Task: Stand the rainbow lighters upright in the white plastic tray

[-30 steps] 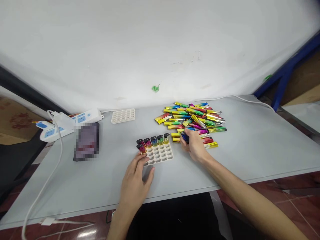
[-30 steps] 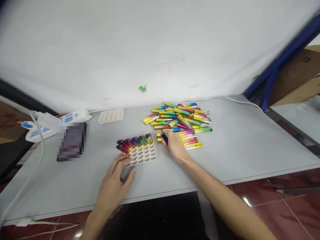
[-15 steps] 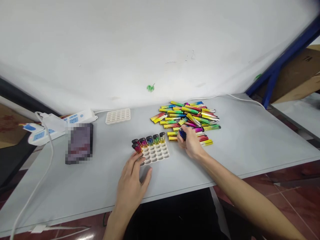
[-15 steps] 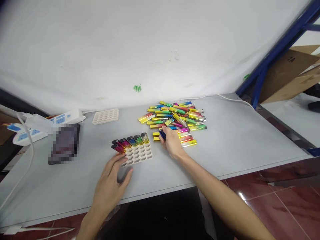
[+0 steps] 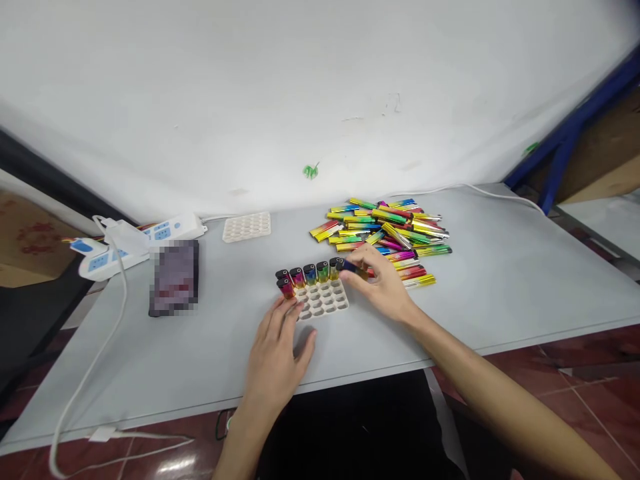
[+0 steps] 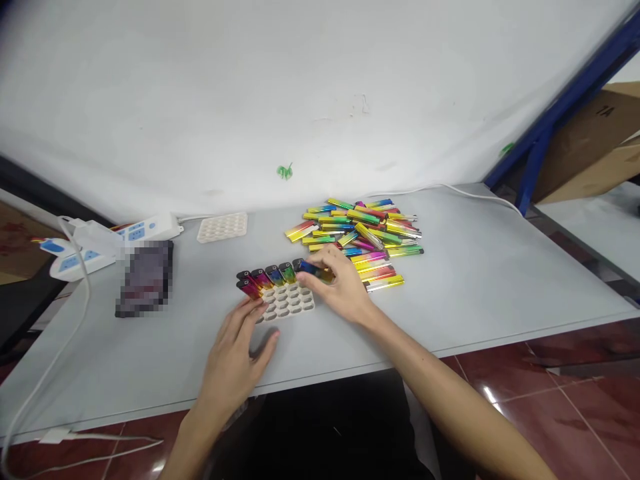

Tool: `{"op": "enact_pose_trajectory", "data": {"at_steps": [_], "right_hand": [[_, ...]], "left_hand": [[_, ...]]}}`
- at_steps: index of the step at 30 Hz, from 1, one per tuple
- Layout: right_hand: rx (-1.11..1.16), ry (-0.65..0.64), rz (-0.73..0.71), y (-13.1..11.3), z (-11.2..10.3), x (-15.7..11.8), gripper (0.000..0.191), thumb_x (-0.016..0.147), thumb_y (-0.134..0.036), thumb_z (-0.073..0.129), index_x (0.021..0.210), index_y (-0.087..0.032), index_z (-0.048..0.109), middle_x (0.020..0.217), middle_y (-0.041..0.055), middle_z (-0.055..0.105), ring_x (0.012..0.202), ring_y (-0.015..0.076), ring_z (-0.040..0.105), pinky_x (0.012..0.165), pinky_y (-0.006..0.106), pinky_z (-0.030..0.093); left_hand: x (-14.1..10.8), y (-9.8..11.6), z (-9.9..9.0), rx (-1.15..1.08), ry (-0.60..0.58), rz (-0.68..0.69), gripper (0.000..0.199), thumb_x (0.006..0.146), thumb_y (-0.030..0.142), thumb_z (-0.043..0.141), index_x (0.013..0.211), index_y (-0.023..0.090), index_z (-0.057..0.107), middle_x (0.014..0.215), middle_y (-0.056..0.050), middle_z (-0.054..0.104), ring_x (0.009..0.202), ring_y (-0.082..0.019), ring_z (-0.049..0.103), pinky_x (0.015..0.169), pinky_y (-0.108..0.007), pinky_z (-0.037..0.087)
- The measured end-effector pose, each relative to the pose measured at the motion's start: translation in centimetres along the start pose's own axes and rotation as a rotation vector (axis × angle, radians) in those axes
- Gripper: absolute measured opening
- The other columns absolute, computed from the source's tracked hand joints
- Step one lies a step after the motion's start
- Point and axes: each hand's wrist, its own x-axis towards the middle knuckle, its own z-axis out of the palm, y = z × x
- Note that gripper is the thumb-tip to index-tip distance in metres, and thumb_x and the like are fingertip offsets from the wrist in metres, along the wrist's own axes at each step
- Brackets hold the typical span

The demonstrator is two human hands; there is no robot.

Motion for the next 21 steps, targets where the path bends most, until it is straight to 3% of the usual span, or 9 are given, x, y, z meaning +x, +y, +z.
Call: {"op": "enact_pose_trajectory", "data": {"at_steps": [5, 11, 18, 21], "right_hand": [[-0.129, -0.062, -0.182, -2.3, 1.2, -0.5, 0.02, 0.087, -0.037, 0.071, 0.1, -0.021, 0.068, 0.091, 0.0041, 0.067, 0.082, 0.0172, 0.059, 0.076, 0.03, 0.048], [-0.256, -0.145, -0.106, -3.8, 4.3, 0.0, 0.021, 0.09, -0.033, 0.068, 0.109, -0.023, 0.067, 0.1, 0.0038, 0.073, 0.077, 0.016, 0.066, 0.069, 0.028, 0.049], [-0.625, -0.162, -0.155, -3.8, 6.2, 0.0, 0.017, 0.095, -0.031, 0.061, 0.108, -0.022, 0.064, 0.099, 0.0064, 0.072, 0.083, 0.0206, 0.069, 0.057, 0.029, 0.037], [-0.74, -0.189, -0.165, -4.2, 6.6, 0.0, 0.012, 0.096, -0.031, 0.059, 0.104, -0.022, 0.063, 0.098, 0.007, 0.073, 0.077, 0.0201, 0.069, 0.052, 0.03, 0.029]], "left_hand": [[0.0, -0.2, 0.3, 0.032, 0.034, 0.053, 0.045, 0.093, 0.032, 0.057, 0.135, 0.017, 0.049, 0.136, -0.011, 0.059, 0.133, -0.03, 0.048, 0.106, -0.048, 0.048], [0.0, -0.2, 0.4, -0.002, 0.024, 0.064, 0.041, 0.094, 0.031, 0.055, 0.133, 0.02, 0.053, 0.138, -0.01, 0.059, 0.134, -0.031, 0.048, 0.106, -0.049, 0.048], [0.1, 0.1, 0.0, -0.026, 0.006, 0.038, 0.038, 0.095, 0.031, 0.053, 0.131, 0.019, 0.055, 0.137, -0.01, 0.059, 0.134, -0.03, 0.049, 0.106, -0.049, 0.049], [0.1, 0.1, 0.0, -0.043, -0.003, 0.038, 0.037, 0.095, 0.03, 0.053, 0.13, 0.02, 0.055, 0.137, -0.01, 0.059, 0.134, -0.03, 0.048, 0.106, -0.049, 0.049]]}}
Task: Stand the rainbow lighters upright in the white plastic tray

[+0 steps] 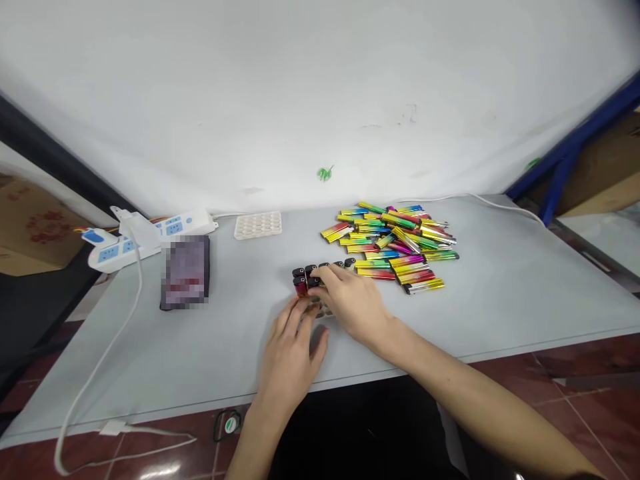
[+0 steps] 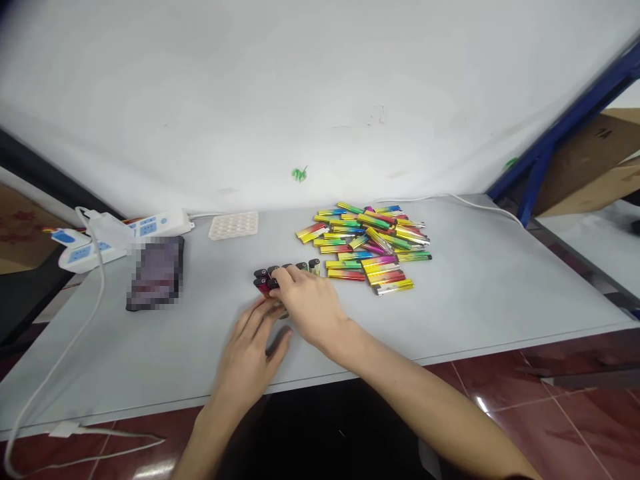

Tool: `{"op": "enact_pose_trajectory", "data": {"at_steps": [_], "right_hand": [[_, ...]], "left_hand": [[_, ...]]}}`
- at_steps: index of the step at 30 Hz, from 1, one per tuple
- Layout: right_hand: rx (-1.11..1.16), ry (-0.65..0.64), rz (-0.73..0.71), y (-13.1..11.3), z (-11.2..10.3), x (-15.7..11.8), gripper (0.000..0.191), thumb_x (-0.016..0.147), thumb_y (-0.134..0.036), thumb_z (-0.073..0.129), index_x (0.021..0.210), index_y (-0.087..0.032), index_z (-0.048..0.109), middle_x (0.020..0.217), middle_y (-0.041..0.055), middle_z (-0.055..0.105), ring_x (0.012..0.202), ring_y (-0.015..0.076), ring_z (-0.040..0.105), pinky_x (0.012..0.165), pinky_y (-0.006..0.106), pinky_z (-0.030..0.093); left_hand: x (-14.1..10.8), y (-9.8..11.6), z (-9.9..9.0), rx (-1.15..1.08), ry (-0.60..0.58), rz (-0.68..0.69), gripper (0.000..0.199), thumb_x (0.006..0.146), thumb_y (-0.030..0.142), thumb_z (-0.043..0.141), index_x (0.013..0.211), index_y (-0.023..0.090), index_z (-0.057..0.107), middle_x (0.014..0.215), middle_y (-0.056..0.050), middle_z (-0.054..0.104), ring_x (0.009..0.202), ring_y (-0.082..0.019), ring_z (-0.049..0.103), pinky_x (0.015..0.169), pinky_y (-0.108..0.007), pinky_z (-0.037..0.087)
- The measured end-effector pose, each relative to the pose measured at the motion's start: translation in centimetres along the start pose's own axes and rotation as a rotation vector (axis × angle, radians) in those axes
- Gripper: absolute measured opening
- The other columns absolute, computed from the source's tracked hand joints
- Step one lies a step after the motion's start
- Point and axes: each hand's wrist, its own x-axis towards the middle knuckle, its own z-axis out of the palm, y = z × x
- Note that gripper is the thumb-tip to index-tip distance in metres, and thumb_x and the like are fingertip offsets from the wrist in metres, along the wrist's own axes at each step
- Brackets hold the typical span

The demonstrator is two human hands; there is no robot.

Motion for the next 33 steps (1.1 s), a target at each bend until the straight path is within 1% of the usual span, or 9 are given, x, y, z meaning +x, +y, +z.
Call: {"op": "enact_pose_trajectory", "data": {"at_steps": [6, 10, 12, 15, 19, 22, 26, 30, 33], "right_hand": [[-0.047, 0.047, 0.075, 0.1, -1.3, -0.4, 0.026, 0.096, -0.046, 0.057, 0.105, -0.022, 0.061, 0.088, 0.0046, 0.074, 0.067, 0.0184, 0.065, 0.049, 0.029, 0.025], [-0.204, 0.142, 0.165, 3.9, -2.7, -1.9, 0.027, 0.1, -0.036, 0.05, 0.084, -0.02, 0.066, 0.081, 0.0069, 0.07, 0.074, 0.0204, 0.061, 0.055, 0.031, 0.033], [-0.323, 0.154, 0.163, 6.6, -3.0, -3.0, 0.026, 0.099, -0.03, 0.05, 0.086, -0.019, 0.069, 0.085, 0.0104, 0.068, 0.084, 0.0254, 0.058, 0.066, 0.034, 0.04], [-0.381, 0.085, 0.158, 9.9, -2.8, -4.6, 0.021, 0.093, -0.031, 0.057, 0.096, -0.018, 0.073, 0.096, 0.0141, 0.065, 0.091, 0.0291, 0.053, 0.08, 0.043, 0.045], [-0.318, -0.005, 0.197, 11.4, -2.5, -5.9, 0.019, 0.09, -0.033, 0.059, 0.096, -0.019, 0.071, 0.104, 0.0144, 0.062, 0.097, 0.0316, 0.05, 0.085, 0.048, 0.045], [-0.108, -0.002, 0.214, 11.2, -3.2, -6.0, 0.017, 0.088, -0.037, 0.064, 0.094, -0.021, 0.068, 0.108, 0.012, 0.062, 0.105, 0.0315, 0.05, 0.089, 0.047, 0.046], [0.405, 0.03, 0.297, 10.4, -4.7, -4.9, 0.021, 0.088, -0.041, 0.065, 0.099, -0.023, 0.061, 0.111, 0.0075, 0.066, 0.106, 0.0263, 0.058, 0.091, 0.044, 0.047], [0.941, 0.048, 0.424, 9.4, -5.0, -3.1, 0.03, 0.091, -0.05, 0.06, 0.098, -0.024, 0.048, 0.089, 0.004, 0.068, 0.08, 0.0198, 0.066, 0.068, 0.034, 0.05], [1.08, 0.082, 0.4, 8.8, -4.0, -1.4, 0.032, 0.094, -0.055, 0.052, 0.098, -0.024, 0.047, 0.07, -0.0035, 0.058, 0.057, 0.013, 0.056, 0.053, 0.026, 0.042]], "left_hand": [[0.0, -0.2, 0.2, 0.012, 0.014, 0.013, 0.038, 0.094, 0.03, 0.054, 0.13, 0.018, 0.056, 0.138, -0.011, 0.059, 0.134, -0.031, 0.048, 0.105, -0.049, 0.05], [-0.1, -0.2, 0.2, 0.038, 0.03, 0.017, 0.036, 0.094, 0.032, 0.055, 0.126, 0.017, 0.058, 0.138, -0.011, 0.059, 0.133, -0.031, 0.049, 0.104, -0.049, 0.051], [-0.1, -0.2, 0.2, 0.037, 0.032, 0.011, 0.035, 0.094, 0.032, 0.055, 0.126, 0.018, 0.059, 0.139, -0.01, 0.06, 0.134, -0.031, 0.049, 0.104, -0.049, 0.051], [-0.1, -0.2, 0.2, 0.033, 0.029, 0.0, 0.035, 0.094, 0.031, 0.055, 0.127, 0.02, 0.06, 0.139, -0.009, 0.06, 0.133, -0.031, 0.05, 0.104, -0.049, 0.051], [-0.1, -0.2, 0.2, 0.027, 0.027, 0.001, 0.036, 0.093, 0.031, 0.057, 0.127, 0.019, 0.059, 0.139, -0.009, 0.059, 0.134, -0.031, 0.049, 0.105, -0.049, 0.05], [-0.1, -0.2, 0.2, 0.027, 0.027, 0.007, 0.037, 0.093, 0.03, 0.057, 0.128, 0.019, 0.059, 0.139, -0.009, 0.06, 0.133, -0.031, 0.049, 0.106, -0.049, 0.049], [0.0, -0.3, 0.3, 0.043, 0.031, 0.017, 0.036, 0.093, 0.031, 0.057, 0.128, 0.02, 0.058, 0.138, -0.009, 0.06, 0.133, -0.031, 0.049, 0.106, -0.048, 0.048], [0.0, -0.2, 0.3, 0.054, 0.019, 0.022, 0.035, 0.094, 0.03, 0.056, 0.127, 0.019, 0.057, 0.139, -0.009, 0.059, 0.133, -0.03, 0.048, 0.106, -0.048, 0.049], [-0.1, -0.2, 0.3, 0.061, 0.023, 0.019, 0.035, 0.094, 0.029, 0.056, 0.127, 0.019, 0.057, 0.139, -0.009, 0.059, 0.133, -0.029, 0.048, 0.106, -0.047, 0.049]]}}
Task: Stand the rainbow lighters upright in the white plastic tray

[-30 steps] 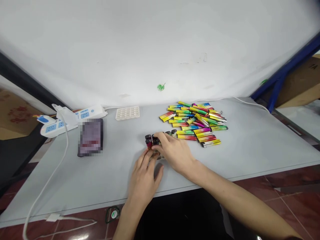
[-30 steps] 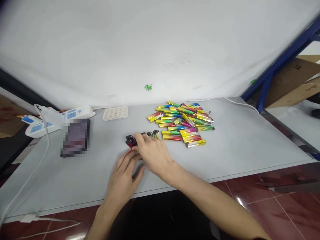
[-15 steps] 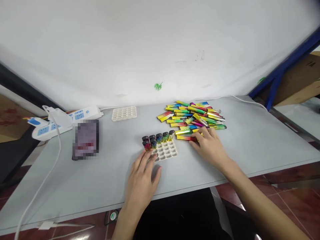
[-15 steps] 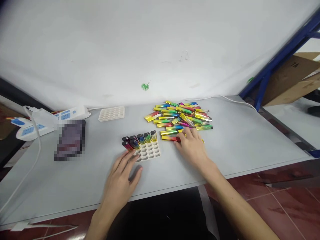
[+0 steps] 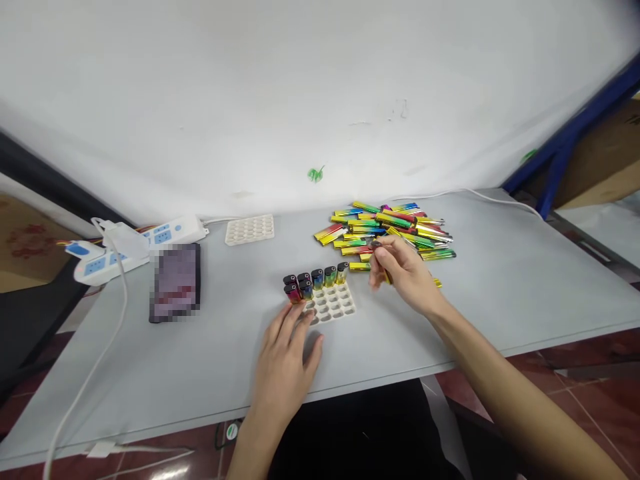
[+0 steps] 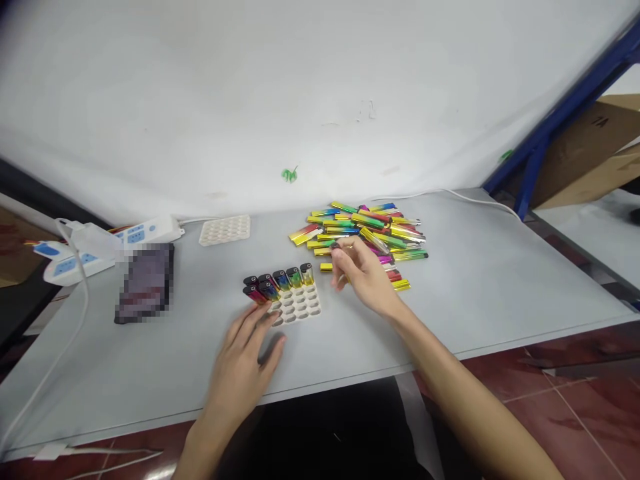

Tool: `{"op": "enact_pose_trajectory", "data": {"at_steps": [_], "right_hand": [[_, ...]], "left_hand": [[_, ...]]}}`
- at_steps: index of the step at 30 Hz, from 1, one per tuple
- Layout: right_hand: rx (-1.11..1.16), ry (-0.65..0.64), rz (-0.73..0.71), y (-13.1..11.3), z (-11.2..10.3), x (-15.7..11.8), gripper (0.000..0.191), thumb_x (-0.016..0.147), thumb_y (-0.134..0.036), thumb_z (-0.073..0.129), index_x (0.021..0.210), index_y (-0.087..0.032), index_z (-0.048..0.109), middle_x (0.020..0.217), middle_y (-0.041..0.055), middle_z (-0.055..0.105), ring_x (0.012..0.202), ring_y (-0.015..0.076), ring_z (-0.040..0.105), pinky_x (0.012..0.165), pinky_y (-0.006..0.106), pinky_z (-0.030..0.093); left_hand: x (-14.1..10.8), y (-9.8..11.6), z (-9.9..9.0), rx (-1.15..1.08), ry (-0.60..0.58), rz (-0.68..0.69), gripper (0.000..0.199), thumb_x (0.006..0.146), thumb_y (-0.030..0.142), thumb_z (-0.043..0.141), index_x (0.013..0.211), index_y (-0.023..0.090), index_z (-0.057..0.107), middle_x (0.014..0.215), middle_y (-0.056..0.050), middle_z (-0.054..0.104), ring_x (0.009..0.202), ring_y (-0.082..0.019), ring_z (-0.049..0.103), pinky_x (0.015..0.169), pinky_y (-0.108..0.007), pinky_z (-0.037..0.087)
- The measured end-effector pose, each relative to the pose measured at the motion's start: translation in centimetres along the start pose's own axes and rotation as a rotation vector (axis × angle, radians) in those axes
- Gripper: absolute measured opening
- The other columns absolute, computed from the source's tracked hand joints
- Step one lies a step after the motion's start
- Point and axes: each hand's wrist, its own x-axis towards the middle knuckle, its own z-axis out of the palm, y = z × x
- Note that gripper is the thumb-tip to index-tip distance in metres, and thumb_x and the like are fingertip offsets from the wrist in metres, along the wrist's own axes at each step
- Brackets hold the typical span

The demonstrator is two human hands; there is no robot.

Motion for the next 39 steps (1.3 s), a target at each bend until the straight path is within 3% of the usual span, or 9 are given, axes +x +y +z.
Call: {"op": "enact_pose_trajectory", "data": {"at_steps": [5, 9, 13, 17, 21, 25, 29, 34, 39], "right_hand": [[0.042, -0.004, 0.05, 1.2, 1.6, 1.6, 0.04, 0.096, -0.061, 0.043, 0.088, -0.023, 0.048, 0.065, -0.0062, 0.042, 0.048, 0.0076, 0.032, 0.045, 0.023, 0.023], [0.049, -0.008, 0.125, 1.8, 1.7, 1.3, 0.045, 0.094, -0.062, 0.045, 0.085, -0.02, 0.056, 0.065, -0.0044, 0.041, 0.051, 0.0089, 0.032, 0.046, 0.025, 0.024], [0.081, -0.017, 0.112, 1.9, 1.7, 0.5, 0.041, 0.097, -0.057, 0.041, 0.093, -0.02, 0.058, 0.075, -0.0019, 0.051, 0.052, 0.0089, 0.037, 0.048, 0.026, 0.03], [0.118, -0.053, 0.101, 2.0, 1.8, 0.0, 0.031, 0.098, -0.055, 0.042, 0.105, -0.025, 0.048, 0.071, -0.0049, 0.056, 0.049, 0.0094, 0.042, 0.045, 0.023, 0.032], [0.206, -0.062, 0.112, 1.7, 1.8, 0.0, 0.034, 0.092, -0.053, 0.058, 0.103, -0.03, 0.036, 0.061, -0.0106, 0.05, 0.043, 0.0099, 0.04, 0.04, 0.021, 0.028], [0.293, -0.062, 0.193, 2.0, 1.6, 0.1, 0.039, 0.091, -0.062, 0.052, 0.085, -0.024, 0.047, 0.054, -0.0101, 0.028, 0.043, 0.0076, 0.021, 0.042, 0.022, 0.015], [0.271, 0.008, 0.265, 3.0, 1.4, 0.2, 0.06, 0.094, -0.068, 0.036, 0.055, -0.022, 0.037, 0.048, -0.0074, 0.019, 0.043, 0.0077, 0.016, 0.044, 0.026, 0.013], [0.263, 0.055, 0.261, 3.5, 1.6, 0.0, 0.055, 0.094, -0.056, 0.036, 0.05, -0.023, 0.035, 0.044, -0.0064, 0.02, 0.04, 0.0087, 0.017, 0.042, 0.027, 0.014], [0.29, 0.082, 0.27, 3.1, 1.9, -0.1, 0.055, 0.093, -0.057, 0.037, 0.05, -0.023, 0.036, 0.045, -0.0063, 0.021, 0.041, 0.0086, 0.014, 0.043, 0.027, 0.012]], "left_hand": [[-0.1, 0.0, -0.1, 0.009, 0.001, 0.0, 0.034, 0.094, 0.028, 0.057, 0.126, 0.018, 0.057, 0.139, -0.009, 0.058, 0.133, -0.03, 0.048, 0.106, -0.046, 0.049], [0.1, -0.1, -0.1, 0.017, 0.003, 0.009, 0.032, 0.094, 0.027, 0.057, 0.125, 0.019, 0.057, 0.137, -0.009, 0.059, 0.131, -0.03, 0.049, 0.105, -0.046, 0.049], [0.1, -0.2, 0.0, 0.032, 0.021, 0.021, 0.031, 0.094, 0.027, 0.058, 0.123, 0.019, 0.057, 0.133, -0.01, 0.061, 0.128, -0.031, 0.05, 0.103, -0.048, 0.048], [0.1, -0.1, 0.0, 0.026, 0.021, 0.025, 0.03, 0.093, 0.026, 0.058, 0.122, 0.019, 0.057, 0.134, -0.01, 0.06, 0.128, -0.03, 0.05, 0.103, -0.047, 0.049], [0.1, 0.0, 0.0, 0.02, 0.026, 0.02, 0.03, 0.093, 0.026, 0.058, 0.123, 0.02, 0.057, 0.133, -0.009, 0.061, 0.128, -0.03, 0.051, 0.103, -0.047, 0.049], [0.1, 0.0, -0.1, 0.016, 0.018, 0.017, 0.031, 0.093, 0.026, 0.058, 0.124, 0.02, 0.057, 0.134, -0.009, 0.06, 0.129, -0.03, 0.05, 0.103, -0.047, 0.049], [0.1, 0.0, -0.1, 0.022, 0.018, 0.021, 0.032, 0.093, 0.026, 0.058, 0.125, 0.019, 0.057, 0.134, -0.01, 0.06, 0.129, -0.03, 0.049, 0.103, -0.047, 0.049], [0.2, -0.1, 0.1, 0.024, 0.03, 0.017, 0.032, 0.093, 0.026, 0.059, 0.124, 0.02, 0.057, 0.134, -0.009, 0.06, 0.129, -0.03, 0.05, 0.103, -0.047, 0.049], [0.1, 0.0, 0.0, 0.017, 0.025, 0.018, 0.033, 0.093, 0.025, 0.058, 0.126, 0.019, 0.056, 0.134, -0.009, 0.06, 0.131, -0.029, 0.049, 0.104, -0.047, 0.049]]}}
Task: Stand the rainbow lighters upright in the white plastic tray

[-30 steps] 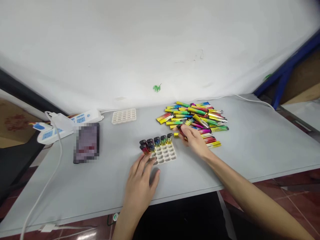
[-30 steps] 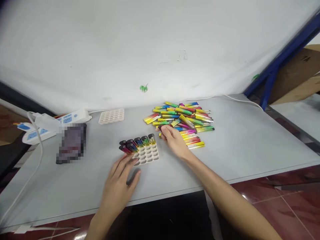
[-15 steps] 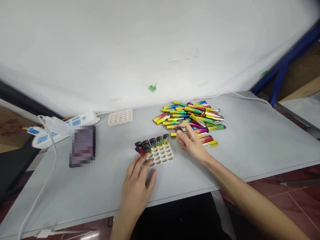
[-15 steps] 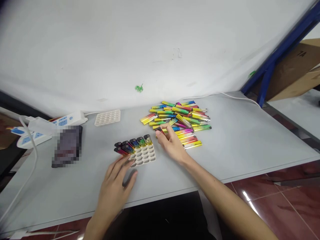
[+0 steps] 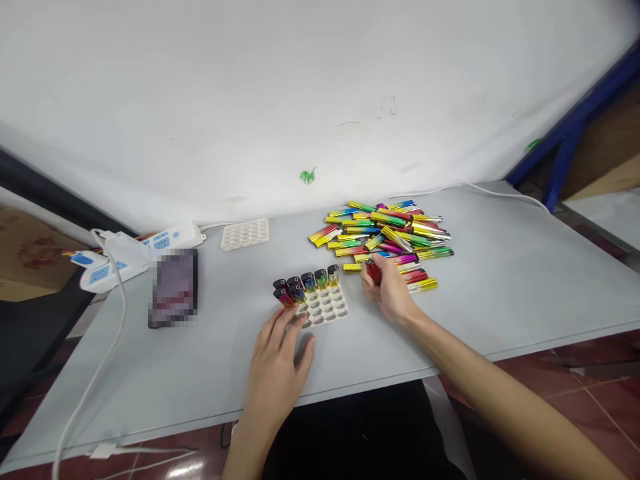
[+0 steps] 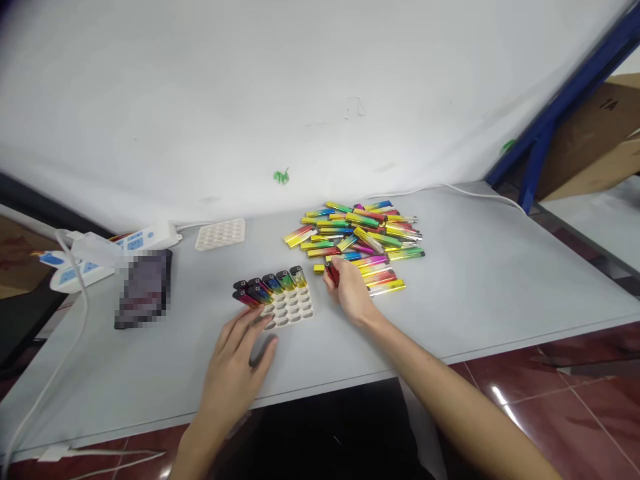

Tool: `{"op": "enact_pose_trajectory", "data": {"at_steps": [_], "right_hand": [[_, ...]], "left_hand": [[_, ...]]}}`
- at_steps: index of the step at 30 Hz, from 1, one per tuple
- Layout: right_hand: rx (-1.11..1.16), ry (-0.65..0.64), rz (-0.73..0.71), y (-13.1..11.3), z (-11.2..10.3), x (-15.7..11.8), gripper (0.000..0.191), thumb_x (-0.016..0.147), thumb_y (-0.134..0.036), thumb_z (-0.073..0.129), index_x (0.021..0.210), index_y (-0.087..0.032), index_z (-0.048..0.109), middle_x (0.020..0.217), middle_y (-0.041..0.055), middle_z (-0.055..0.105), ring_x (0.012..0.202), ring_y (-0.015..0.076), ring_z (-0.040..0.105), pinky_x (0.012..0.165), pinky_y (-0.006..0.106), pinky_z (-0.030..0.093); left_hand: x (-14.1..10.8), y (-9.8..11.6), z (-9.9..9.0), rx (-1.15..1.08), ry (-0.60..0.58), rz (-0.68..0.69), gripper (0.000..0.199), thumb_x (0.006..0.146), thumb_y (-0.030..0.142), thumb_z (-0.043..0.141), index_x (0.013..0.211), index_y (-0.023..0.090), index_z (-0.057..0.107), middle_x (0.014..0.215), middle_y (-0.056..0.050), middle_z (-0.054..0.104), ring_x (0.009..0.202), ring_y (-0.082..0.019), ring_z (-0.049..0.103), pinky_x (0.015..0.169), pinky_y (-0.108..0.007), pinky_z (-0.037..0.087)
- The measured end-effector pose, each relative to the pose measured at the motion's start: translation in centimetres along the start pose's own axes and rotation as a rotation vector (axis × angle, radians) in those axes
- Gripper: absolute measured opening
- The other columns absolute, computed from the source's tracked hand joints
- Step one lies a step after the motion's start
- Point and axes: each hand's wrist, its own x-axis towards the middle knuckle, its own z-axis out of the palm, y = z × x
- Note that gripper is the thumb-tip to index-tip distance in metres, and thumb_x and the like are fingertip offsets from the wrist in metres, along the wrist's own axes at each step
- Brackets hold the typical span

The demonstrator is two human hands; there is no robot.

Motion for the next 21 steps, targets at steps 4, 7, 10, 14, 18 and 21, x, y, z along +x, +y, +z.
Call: {"op": "enact_pose_trajectory", "data": {"at_steps": [4, 7, 10, 14, 18, 21], "right_hand": [[0.041, -0.018, 0.039, -0.06, -0.03, 0.05, 0.059, 0.091, -0.066, 0.039, 0.051, -0.022, 0.036, 0.046, -0.0066, 0.021, 0.042, 0.0081, 0.013, 0.044, 0.027, 0.01], [0.025, 0.004, 0.043, 0.11, -0.07, 0.15, 0.059, 0.091, -0.064, 0.04, 0.05, -0.022, 0.036, 0.045, -0.0065, 0.021, 0.042, 0.008, 0.014, 0.043, 0.027, 0.011], [-0.008, 0.023, 0.017, 0.24, -0.08, 0.25, 0.055, 0.093, -0.056, 0.039, 0.049, -0.023, 0.035, 0.043, -0.0062, 0.022, 0.041, 0.0082, 0.014, 0.041, 0.026, 0.013], [-0.018, 0.04, 0.018, 0.25, -0.09, 0.27, 0.057, 0.093, -0.061, 0.037, 0.05, -0.023, 0.035, 0.044, -0.0063, 0.021, 0.041, 0.0086, 0.014, 0.042, 0.026, 0.012], [-0.063, 0.038, 0.007, 0.18, -0.01, -0.05, 0.06, 0.093, -0.07, 0.032, 0.058, -0.022, 0.043, 0.049, -0.0058, 0.025, 0.044, 0.0101, 0.019, 0.044, 0.027, 0.016], [-0.234, 0.053, -0.143, -0.11, 0.23, -0.42, 0.055, 0.095, -0.067, 0.033, 0.072, -0.021, 0.054, 0.058, -0.0026, 0.04, 0.052, 0.0133, 0.036, 0.05, 0.028, 0.029]], "left_hand": [[-0.09, 0.0, -0.09, 0.007, -0.003, -0.005, 0.033, 0.093, 0.025, 0.058, 0.126, 0.02, 0.056, 0.135, -0.009, 0.059, 0.131, -0.03, 0.048, 0.104, -0.047, 0.049], [-0.05, 0.01, -0.08, 0.009, -0.01, -0.003, 0.033, 0.094, 0.026, 0.058, 0.126, 0.02, 0.056, 0.135, -0.009, 0.06, 0.131, -0.03, 0.049, 0.103, -0.047, 0.05], [0.02, 0.03, -0.06, 0.016, -0.007, -0.002, 0.032, 0.094, 0.026, 0.057, 0.125, 0.02, 0.056, 0.134, -0.01, 0.06, 0.13, -0.03, 0.049, 0.103, -0.048, 0.05], [0.02, 0.06, -0.05, 0.022, 0.003, -0.007, 0.031, 0.094, 0.027, 0.057, 0.124, 0.02, 0.057, 0.133, -0.01, 0.061, 0.129, -0.03, 0.051, 0.102, -0.048, 0.05], [-0.01, 0.1, -0.02, 0.004, -0.006, -0.021, 0.031, 0.093, 0.026, 0.057, 0.124, 0.021, 0.057, 0.134, -0.009, 0.061, 0.129, -0.03, 0.051, 0.103, -0.048, 0.05], [-0.02, 0.14, -0.05, -0.011, -0.005, -0.027, 0.031, 0.093, 0.025, 0.058, 0.123, 0.021, 0.058, 0.135, -0.008, 0.061, 0.13, -0.029, 0.051, 0.104, -0.047, 0.049]]}}
